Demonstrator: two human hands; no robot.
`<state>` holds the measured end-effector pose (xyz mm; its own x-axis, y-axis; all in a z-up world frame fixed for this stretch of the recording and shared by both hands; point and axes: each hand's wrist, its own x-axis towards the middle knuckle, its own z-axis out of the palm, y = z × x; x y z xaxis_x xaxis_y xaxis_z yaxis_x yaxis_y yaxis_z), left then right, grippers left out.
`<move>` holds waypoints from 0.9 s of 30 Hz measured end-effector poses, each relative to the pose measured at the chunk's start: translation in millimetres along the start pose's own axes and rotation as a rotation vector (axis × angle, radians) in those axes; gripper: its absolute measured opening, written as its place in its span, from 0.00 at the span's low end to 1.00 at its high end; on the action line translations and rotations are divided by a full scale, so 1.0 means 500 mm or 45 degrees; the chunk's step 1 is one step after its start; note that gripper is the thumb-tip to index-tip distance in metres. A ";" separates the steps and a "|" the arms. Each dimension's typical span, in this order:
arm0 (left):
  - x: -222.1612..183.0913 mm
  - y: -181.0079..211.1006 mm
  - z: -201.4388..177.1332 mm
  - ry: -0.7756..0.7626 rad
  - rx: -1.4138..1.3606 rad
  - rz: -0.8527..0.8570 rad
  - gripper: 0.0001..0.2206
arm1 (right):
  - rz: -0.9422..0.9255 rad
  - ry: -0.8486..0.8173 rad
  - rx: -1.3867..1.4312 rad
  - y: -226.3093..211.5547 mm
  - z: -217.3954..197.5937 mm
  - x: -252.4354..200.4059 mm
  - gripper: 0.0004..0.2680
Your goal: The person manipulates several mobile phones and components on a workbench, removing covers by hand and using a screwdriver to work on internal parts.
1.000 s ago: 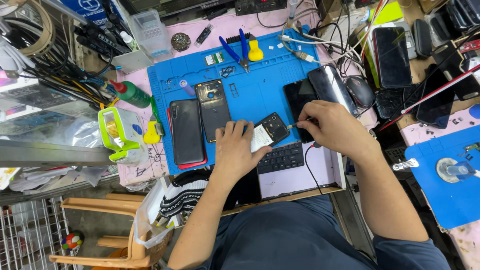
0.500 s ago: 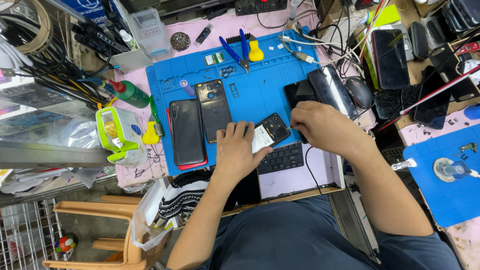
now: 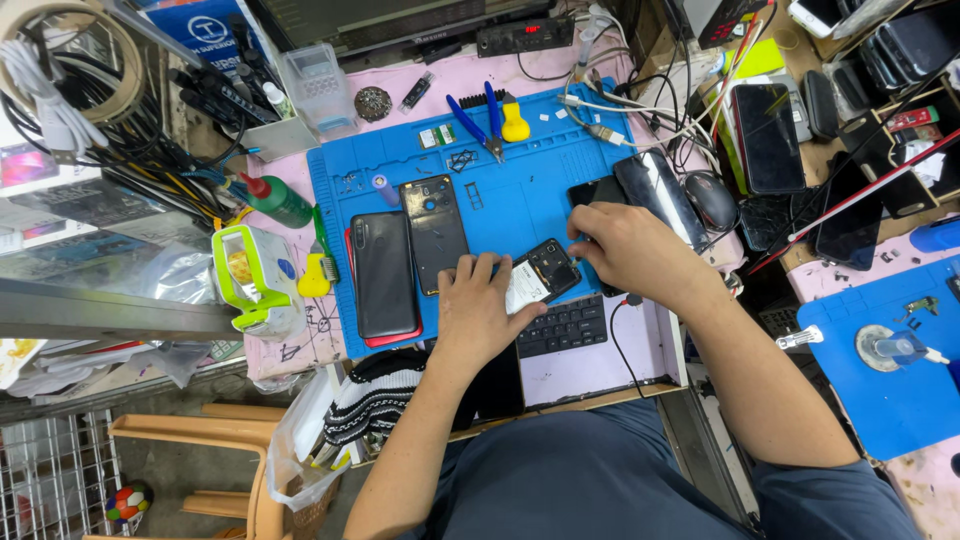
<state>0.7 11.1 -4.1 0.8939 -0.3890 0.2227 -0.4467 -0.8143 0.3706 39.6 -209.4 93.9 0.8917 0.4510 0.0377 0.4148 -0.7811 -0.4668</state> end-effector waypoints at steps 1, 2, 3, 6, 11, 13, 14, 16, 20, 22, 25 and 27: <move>0.000 0.000 0.000 -0.006 -0.003 -0.003 0.38 | -0.016 0.004 -0.007 0.001 0.001 0.001 0.06; 0.001 0.000 0.000 -0.012 -0.006 -0.005 0.38 | -0.031 0.008 -0.014 0.001 0.002 0.002 0.06; 0.000 0.000 0.000 -0.021 -0.009 -0.010 0.38 | -0.046 0.010 -0.018 0.000 0.003 0.002 0.06; -0.001 -0.003 0.001 -0.007 -0.041 -0.008 0.37 | -0.080 -0.032 -0.011 -0.002 0.001 0.000 0.07; 0.000 -0.002 0.001 -0.016 -0.019 -0.007 0.38 | -0.100 -0.037 0.059 0.009 -0.005 -0.008 0.05; 0.000 -0.001 0.000 -0.034 -0.030 -0.015 0.38 | -0.165 -0.065 0.075 0.015 -0.001 -0.012 0.03; 0.000 -0.002 0.000 -0.046 -0.041 -0.022 0.38 | -0.212 -0.097 0.072 0.015 0.004 -0.015 0.03; -0.001 -0.001 -0.002 -0.056 -0.049 -0.025 0.38 | -0.232 -0.086 0.081 0.012 0.006 -0.022 0.02; 0.001 0.000 -0.005 -0.036 -0.045 -0.025 0.38 | -0.003 0.013 -0.123 -0.002 -0.007 -0.015 0.09; -0.003 0.000 -0.003 -0.041 -0.049 -0.037 0.38 | 0.212 -0.091 -0.342 -0.009 -0.015 -0.014 0.14; 0.000 -0.002 0.000 -0.054 -0.061 -0.044 0.38 | 0.416 -0.324 -0.567 -0.012 -0.022 -0.013 0.16; 0.001 -0.003 0.000 -0.051 -0.074 -0.046 0.38 | 0.323 -0.364 -0.573 -0.005 -0.025 -0.010 0.14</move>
<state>1.8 12.3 -4.4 0.9097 -0.3776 0.1727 -0.4145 -0.8023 0.4294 36.4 -215.3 105.7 0.9149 0.2760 -0.2947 0.2868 -0.9580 -0.0069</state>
